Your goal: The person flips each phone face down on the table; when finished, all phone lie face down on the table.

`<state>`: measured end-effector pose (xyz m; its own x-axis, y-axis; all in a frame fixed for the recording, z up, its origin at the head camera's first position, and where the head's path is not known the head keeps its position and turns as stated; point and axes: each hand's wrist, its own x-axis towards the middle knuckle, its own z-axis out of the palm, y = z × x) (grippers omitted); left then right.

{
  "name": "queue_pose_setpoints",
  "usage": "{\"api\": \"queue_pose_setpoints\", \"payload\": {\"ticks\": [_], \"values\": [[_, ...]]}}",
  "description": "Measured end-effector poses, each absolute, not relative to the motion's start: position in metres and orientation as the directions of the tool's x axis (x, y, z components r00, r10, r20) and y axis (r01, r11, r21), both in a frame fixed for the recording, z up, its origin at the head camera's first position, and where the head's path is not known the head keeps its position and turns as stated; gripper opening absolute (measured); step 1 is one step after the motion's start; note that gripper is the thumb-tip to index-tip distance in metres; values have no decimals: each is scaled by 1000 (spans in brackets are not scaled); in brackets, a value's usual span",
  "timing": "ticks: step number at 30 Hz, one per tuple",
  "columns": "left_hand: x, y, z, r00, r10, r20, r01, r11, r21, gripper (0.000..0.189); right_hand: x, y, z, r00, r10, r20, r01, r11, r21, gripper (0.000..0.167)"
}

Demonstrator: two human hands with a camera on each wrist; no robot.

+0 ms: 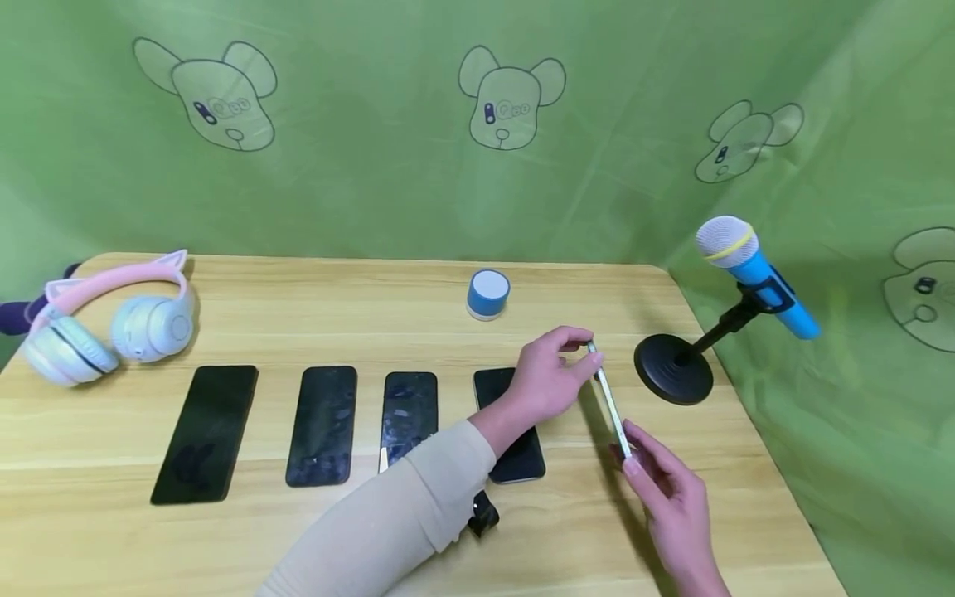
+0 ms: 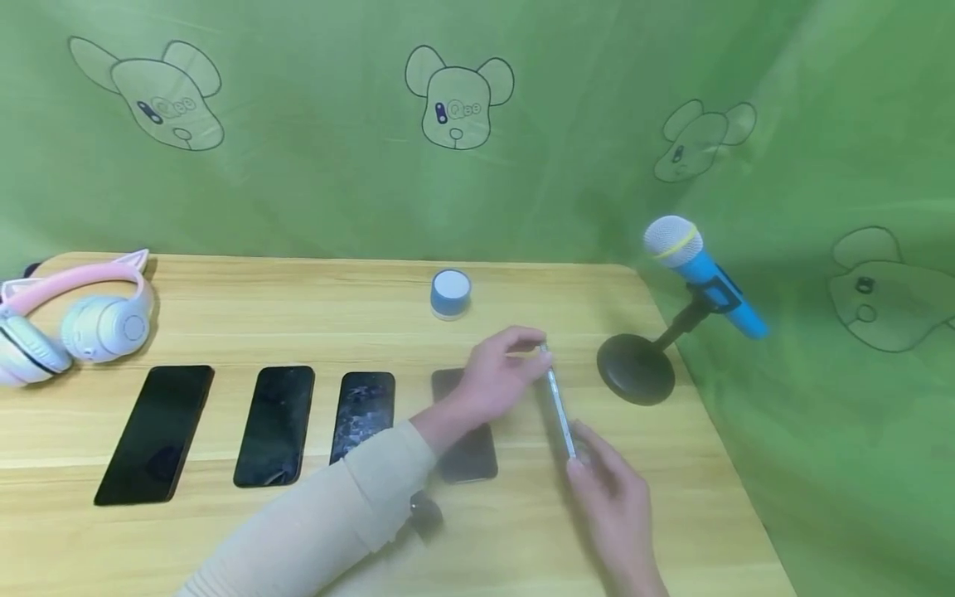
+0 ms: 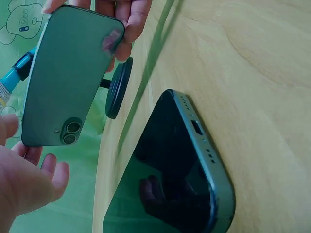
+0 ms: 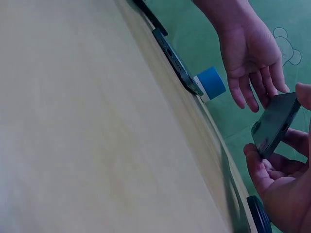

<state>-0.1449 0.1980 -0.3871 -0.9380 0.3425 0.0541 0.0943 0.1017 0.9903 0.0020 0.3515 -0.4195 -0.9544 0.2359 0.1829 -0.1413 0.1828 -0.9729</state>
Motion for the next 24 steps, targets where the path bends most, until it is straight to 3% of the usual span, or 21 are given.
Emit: {"api": "queue_pose_setpoints", "payload": {"ticks": [4, 11, 18, 24], "values": [[-143, 199, -386, -924, 372, 87, 135, 107, 985, 34, 3, 354, -419, -969, 120, 216, -214, 27, -976, 37], [-140, 200, -388, -888, 446, 114, 161, 70, 984, 42, 6, 357, -421, -981, 40, 189, -193, -186, -963, 44], [-145, 197, -393, -883, 453, 123, 189, 105, 976, 59, 1, 358, -424, -968, -37, 246, -204, -448, -871, 49], [-153, 192, -400, -882, 463, 90, 188, 170, 967, 57, -3, 353, -426, -980, 106, 167, -195, -397, -897, 47]]}}
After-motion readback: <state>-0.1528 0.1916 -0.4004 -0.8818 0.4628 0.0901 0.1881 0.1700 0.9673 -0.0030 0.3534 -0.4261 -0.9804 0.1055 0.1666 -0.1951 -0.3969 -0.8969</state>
